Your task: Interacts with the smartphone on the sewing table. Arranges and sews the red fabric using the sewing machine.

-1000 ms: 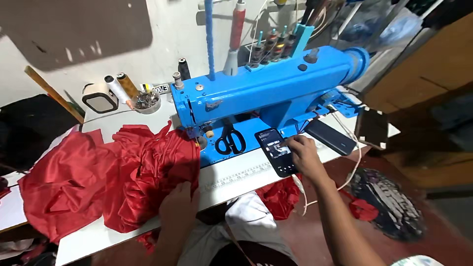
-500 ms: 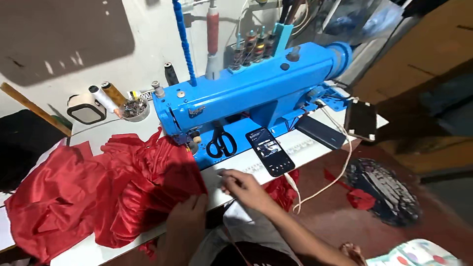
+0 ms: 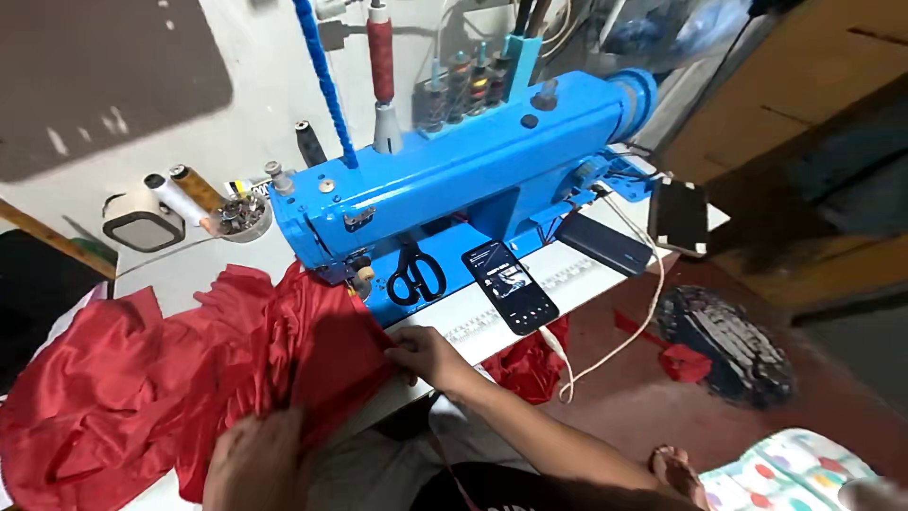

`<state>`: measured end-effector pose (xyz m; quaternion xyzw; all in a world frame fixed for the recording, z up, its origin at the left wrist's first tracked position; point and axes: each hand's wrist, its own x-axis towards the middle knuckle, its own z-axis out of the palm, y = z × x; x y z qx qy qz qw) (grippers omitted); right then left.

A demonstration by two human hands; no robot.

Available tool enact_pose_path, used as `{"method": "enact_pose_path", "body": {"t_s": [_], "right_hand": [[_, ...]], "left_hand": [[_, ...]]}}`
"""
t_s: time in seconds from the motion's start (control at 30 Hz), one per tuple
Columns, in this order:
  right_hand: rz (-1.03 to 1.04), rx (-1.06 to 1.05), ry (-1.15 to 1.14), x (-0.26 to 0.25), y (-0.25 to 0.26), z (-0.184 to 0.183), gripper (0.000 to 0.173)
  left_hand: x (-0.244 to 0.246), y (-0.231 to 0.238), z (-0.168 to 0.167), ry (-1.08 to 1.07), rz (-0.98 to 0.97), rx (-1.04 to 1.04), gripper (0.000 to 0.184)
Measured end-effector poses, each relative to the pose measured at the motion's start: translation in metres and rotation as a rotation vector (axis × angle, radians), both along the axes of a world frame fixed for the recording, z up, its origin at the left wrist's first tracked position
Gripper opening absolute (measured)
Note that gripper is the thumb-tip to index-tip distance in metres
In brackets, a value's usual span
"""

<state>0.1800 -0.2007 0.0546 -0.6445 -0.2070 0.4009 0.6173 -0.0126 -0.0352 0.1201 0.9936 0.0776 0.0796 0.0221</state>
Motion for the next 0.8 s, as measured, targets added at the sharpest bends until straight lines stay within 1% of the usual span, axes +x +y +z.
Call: {"method": "enact_pose_path", "body": {"t_s": [0.07,0.1,0.13,0.17,0.27,0.3,0.33,0.37,0.4,0.43,0.5,0.53,0.57,0.63,0.7,0.73,0.77,0.8], "right_hand": [[-0.026,-0.001,0.035,-0.002,0.003,0.002,0.018],[-0.037,0.005,0.078,-0.003,0.005,0.003,0.019],[-0.047,0.017,0.140,-0.004,0.008,0.005,0.018],[-0.060,0.035,0.222,-0.007,0.011,0.007,0.015],[-0.081,0.131,0.525,-0.017,0.017,0.014,0.010],[-0.078,0.159,0.605,-0.021,0.018,0.014,0.010],[-0.075,0.176,0.650,-0.023,0.017,0.015,0.010],[-0.073,0.172,0.648,-0.026,0.016,0.017,0.010],[-0.070,0.141,0.582,-0.028,0.014,0.020,0.012],[-0.062,0.093,0.448,-0.028,0.012,0.022,0.017],[-0.041,-0.048,0.025,-0.025,0.006,0.020,0.029],[-0.044,-0.122,-0.175,-0.023,0.003,0.015,0.033],[-0.059,-0.179,-0.320,-0.022,0.001,0.010,0.034],[-0.053,-0.269,-0.460,-0.019,-0.002,0.001,0.035],[-0.002,-0.351,-0.495,-0.019,-0.004,-0.002,0.035],[0.020,-0.382,-0.504,-0.019,-0.003,-0.002,0.034],[0.031,-0.398,-0.523,-0.019,-0.002,-0.003,0.034],[0.040,-0.408,-0.541,-0.019,0.000,-0.002,0.033]], "left_hand": [[-0.009,-0.027,0.026,-0.003,-0.153,-0.119,0.026],[-0.011,-0.036,0.031,0.021,-0.223,-0.213,0.030],[-0.009,-0.042,0.029,0.064,-0.257,-0.293,0.038],[-0.006,-0.043,0.022,0.099,-0.243,-0.341,0.044],[0.017,-0.027,-0.007,0.120,0.009,-0.354,0.053],[0.027,-0.019,-0.018,0.091,0.082,-0.362,0.054],[0.037,-0.013,-0.028,0.071,0.129,-0.379,0.054],[0.046,-0.008,-0.035,0.094,0.161,-0.401,0.053],[0.053,-0.006,-0.038,0.164,0.201,-0.414,0.053],[0.060,-0.005,-0.038,0.249,0.256,-0.409,0.056],[0.069,-0.001,-0.036,0.355,0.408,-0.362,0.071],[0.070,0.006,-0.036,0.387,0.490,-0.339,0.078],[0.070,0.015,-0.037,0.416,0.571,-0.328,0.082],[0.065,0.031,-0.039,0.446,0.678,-0.314,0.085],[0.060,0.034,-0.033,0.485,0.716,-0.292,0.083],[0.060,0.032,-0.030,0.479,0.707,-0.273,0.079],[0.061,0.027,-0.027,0.427,0.671,-0.243,0.072],[0.063,0.020,-0.026,0.337,0.624,-0.220,0.060]]}}
